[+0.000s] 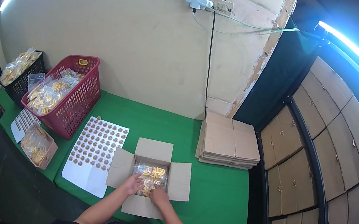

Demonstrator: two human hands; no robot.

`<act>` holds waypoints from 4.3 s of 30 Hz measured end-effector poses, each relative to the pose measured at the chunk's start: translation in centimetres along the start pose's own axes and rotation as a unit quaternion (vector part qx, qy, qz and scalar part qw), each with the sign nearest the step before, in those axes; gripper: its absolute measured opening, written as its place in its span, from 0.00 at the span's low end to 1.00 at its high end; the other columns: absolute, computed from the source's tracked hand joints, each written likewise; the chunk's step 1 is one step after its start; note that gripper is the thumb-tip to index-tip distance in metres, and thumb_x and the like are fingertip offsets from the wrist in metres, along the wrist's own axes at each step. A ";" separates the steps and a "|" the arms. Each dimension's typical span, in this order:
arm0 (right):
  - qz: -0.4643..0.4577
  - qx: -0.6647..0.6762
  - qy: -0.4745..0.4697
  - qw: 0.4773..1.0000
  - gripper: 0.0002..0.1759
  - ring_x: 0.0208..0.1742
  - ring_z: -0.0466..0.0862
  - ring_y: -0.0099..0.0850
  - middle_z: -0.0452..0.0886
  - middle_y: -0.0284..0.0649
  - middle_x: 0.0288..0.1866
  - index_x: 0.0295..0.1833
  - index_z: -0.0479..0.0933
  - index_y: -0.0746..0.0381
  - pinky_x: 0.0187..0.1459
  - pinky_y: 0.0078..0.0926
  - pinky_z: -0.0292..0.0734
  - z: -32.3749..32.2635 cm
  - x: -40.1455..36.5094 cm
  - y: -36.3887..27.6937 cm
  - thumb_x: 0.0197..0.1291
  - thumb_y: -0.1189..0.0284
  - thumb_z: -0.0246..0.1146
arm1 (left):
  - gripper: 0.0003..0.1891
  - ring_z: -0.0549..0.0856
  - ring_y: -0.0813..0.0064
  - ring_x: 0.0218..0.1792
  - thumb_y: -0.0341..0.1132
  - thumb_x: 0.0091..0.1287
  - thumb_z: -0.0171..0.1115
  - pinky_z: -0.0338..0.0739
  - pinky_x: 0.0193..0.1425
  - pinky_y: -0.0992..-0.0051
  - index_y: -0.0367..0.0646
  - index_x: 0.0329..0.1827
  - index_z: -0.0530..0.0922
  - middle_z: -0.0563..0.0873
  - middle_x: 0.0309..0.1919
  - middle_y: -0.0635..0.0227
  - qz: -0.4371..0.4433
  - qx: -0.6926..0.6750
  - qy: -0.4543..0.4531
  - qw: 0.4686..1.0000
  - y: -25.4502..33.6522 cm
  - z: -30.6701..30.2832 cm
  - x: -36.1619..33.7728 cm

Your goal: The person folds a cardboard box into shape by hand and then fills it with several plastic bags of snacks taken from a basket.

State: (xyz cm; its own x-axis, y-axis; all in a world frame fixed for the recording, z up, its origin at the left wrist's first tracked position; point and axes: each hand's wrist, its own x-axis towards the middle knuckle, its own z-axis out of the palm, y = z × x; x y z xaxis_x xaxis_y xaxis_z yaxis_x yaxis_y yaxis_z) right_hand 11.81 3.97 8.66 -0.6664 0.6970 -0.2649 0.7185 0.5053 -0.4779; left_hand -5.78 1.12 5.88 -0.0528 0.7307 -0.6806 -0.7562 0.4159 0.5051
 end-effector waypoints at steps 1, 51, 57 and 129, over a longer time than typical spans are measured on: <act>-0.003 0.001 0.001 1.000 0.16 0.66 0.67 0.44 0.69 0.47 0.64 0.49 0.81 0.60 0.65 0.36 0.64 -0.4 0.1 0.1 0.57 0.65 0.59 | 0.35 0.53 0.57 0.72 0.50 0.68 0.53 0.61 0.69 0.59 0.47 0.72 0.52 0.50 0.72 0.49 0.004 0.013 -0.013 1.000 0.1 0.1 -0.3; -0.141 0.634 0.299 0.699 0.10 0.44 0.80 0.29 0.78 0.42 0.45 0.51 0.71 0.66 0.49 0.25 0.76 -4.6 15.9 -37.0 0.65 0.75 0.53 | 0.28 0.74 0.74 0.58 0.37 0.67 0.59 0.69 0.59 0.75 0.42 0.67 0.62 0.75 0.59 0.64 0.396 0.184 -0.104 0.894 29.9 -15.7 -19.4; -0.207 0.633 0.238 0.707 0.10 0.45 0.79 0.26 0.79 0.41 0.43 0.50 0.71 0.66 0.48 0.25 0.76 -4.4 21.6 -48.2 0.65 0.76 0.53 | 0.19 0.78 0.74 0.52 0.30 0.66 0.57 0.71 0.58 0.77 0.36 0.59 0.70 0.80 0.50 0.63 0.512 0.096 -0.010 0.854 39.2 -25.3 -27.2; 0.158 0.561 0.295 0.757 0.23 0.41 0.79 0.23 0.80 0.36 0.41 0.52 0.73 0.67 0.43 0.20 0.75 -0.6 -5.5 -16.8 0.52 0.71 0.70 | 0.16 0.79 0.83 0.37 0.36 0.66 0.61 0.74 0.40 0.82 0.36 0.52 0.75 0.81 0.36 0.71 0.078 0.339 -0.219 0.912 9.0 -2.1 -11.6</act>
State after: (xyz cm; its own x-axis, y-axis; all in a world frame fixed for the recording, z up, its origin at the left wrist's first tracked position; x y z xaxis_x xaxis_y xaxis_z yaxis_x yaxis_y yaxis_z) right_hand 3.53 -8.05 18.63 -0.0543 0.9660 -0.2527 -0.0178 -0.2540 -0.9670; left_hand -13.30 -4.74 17.21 0.2522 0.8937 -0.3711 -0.1777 0.4197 0.8901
